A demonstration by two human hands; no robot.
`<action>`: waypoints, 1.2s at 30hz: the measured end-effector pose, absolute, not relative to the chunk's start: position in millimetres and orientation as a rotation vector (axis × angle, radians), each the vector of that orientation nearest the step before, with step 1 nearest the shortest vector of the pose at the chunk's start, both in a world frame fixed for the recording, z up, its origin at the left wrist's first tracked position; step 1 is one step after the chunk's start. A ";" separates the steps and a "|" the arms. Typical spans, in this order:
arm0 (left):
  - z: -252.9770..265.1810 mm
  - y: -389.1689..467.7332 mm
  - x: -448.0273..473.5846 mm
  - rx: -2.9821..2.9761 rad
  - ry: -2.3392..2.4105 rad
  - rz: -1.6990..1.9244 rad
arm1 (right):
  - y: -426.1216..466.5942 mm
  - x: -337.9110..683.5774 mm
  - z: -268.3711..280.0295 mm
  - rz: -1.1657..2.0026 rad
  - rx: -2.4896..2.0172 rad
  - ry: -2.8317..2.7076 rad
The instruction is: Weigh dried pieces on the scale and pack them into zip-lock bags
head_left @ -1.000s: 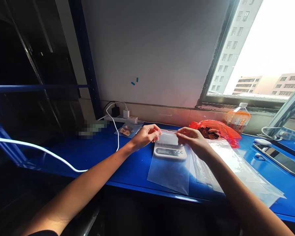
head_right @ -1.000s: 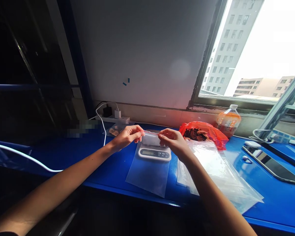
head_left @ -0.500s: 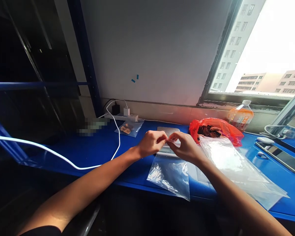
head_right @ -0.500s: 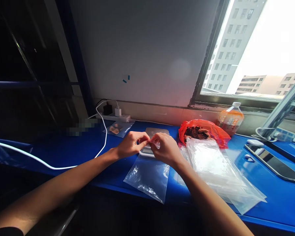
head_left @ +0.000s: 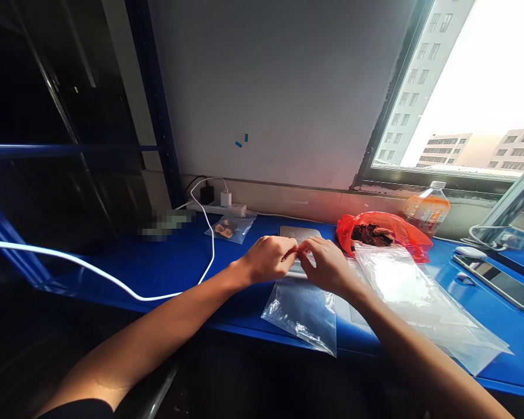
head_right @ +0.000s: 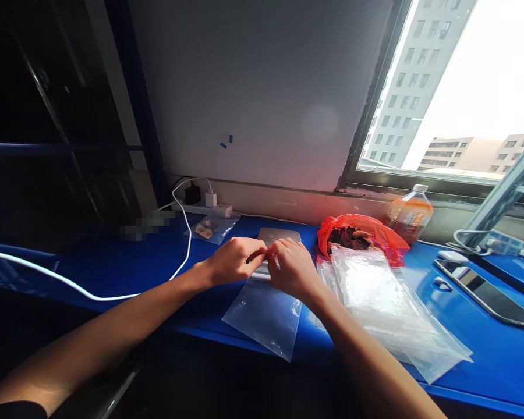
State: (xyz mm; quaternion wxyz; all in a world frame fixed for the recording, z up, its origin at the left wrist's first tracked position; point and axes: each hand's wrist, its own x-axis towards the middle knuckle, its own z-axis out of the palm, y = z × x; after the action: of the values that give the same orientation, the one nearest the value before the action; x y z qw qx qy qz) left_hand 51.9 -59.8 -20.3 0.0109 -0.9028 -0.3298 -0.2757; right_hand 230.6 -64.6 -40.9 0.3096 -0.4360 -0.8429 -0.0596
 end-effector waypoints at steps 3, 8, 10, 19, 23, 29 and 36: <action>-16.5 -59.5 49.6 -2.790 -0.973 -0.664 | -64.2 229.8 -44.9 -0.214 -1.135 -2.290; -11.0 -57.4 46.0 -2.845 -0.955 -0.655 | -61.5 231.0 -46.7 -0.181 -1.073 -2.304; -9.6 -56.6 44.6 -2.857 -0.923 -0.718 | -61.4 231.7 -44.9 -0.170 -1.057 -2.289; 4.2 -56.9 30.9 -2.822 -0.826 -1.062 | -58.6 243.1 -35.0 -0.101 -1.061 -2.189; 13.2 -57.1 21.6 -2.820 -0.845 -1.224 | -57.3 249.8 -27.6 0.057 -1.051 -2.089; 20.6 -57.8 13.2 -2.827 -0.851 -1.376 | -61.6 259.1 -15.0 0.203 -1.040 -1.982; 22.8 -56.0 11.3 -2.832 -0.909 -1.442 | -64.8 265.8 -7.5 0.317 -1.100 -1.909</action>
State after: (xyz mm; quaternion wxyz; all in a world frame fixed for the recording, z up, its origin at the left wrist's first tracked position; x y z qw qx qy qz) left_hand 11.3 -56.0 22.8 -0.0818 -0.8539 -0.2740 -0.4349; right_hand 265.8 -64.8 -7.5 0.4423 -0.4432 -0.7692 0.1276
